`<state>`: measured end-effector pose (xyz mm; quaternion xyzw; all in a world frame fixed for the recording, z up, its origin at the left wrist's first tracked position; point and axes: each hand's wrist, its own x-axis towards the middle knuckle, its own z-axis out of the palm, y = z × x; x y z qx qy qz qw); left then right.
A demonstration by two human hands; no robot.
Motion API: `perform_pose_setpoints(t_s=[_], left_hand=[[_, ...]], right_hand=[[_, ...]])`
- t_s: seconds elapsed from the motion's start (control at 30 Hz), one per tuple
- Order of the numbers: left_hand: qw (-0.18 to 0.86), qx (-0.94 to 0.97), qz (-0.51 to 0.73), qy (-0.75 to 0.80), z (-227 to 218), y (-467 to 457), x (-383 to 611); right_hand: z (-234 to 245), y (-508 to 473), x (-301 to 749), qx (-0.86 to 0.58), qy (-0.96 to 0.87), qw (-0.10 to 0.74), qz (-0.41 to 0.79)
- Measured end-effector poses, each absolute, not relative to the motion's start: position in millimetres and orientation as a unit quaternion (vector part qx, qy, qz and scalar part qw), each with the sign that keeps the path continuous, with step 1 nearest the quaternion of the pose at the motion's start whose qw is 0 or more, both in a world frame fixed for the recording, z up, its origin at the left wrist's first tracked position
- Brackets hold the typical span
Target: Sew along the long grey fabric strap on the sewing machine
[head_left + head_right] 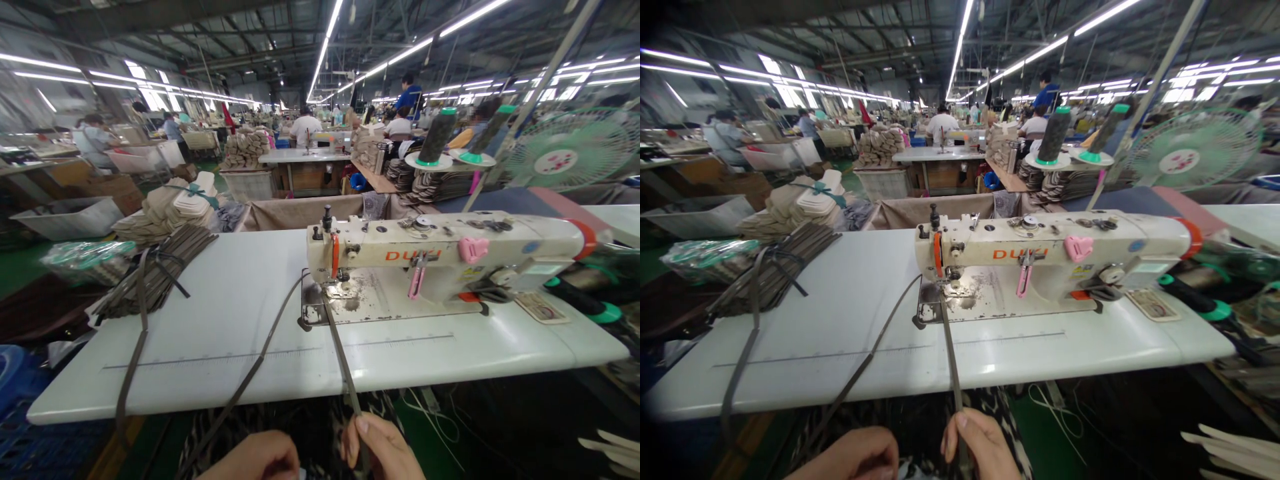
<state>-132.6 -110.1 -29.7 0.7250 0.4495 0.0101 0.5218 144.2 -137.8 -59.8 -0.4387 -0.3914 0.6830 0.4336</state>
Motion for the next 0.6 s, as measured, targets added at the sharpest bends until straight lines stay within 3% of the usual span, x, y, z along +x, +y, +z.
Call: perform_pose_setpoints(t_s=[0.1,0.23,0.33,0.6], left_hand=[[0.525,0.713,0.149,0.441,-13,-95,-103],[0.349,0.783,0.265,0.442,-21,-69,-77],[0.251,0.826,0.247,0.44,-28,-43,-61],[0.103,0.863,0.215,0.446,-30,8,-29]], right_hand=[[-56,-137,143,-0.425,-0.405,0.44,0.68],[-45,-133,144,-0.435,-0.448,0.437,0.647],[-39,-130,143,-0.472,-0.446,0.439,0.62],[-37,-129,141,-0.48,-0.411,0.416,0.654]])
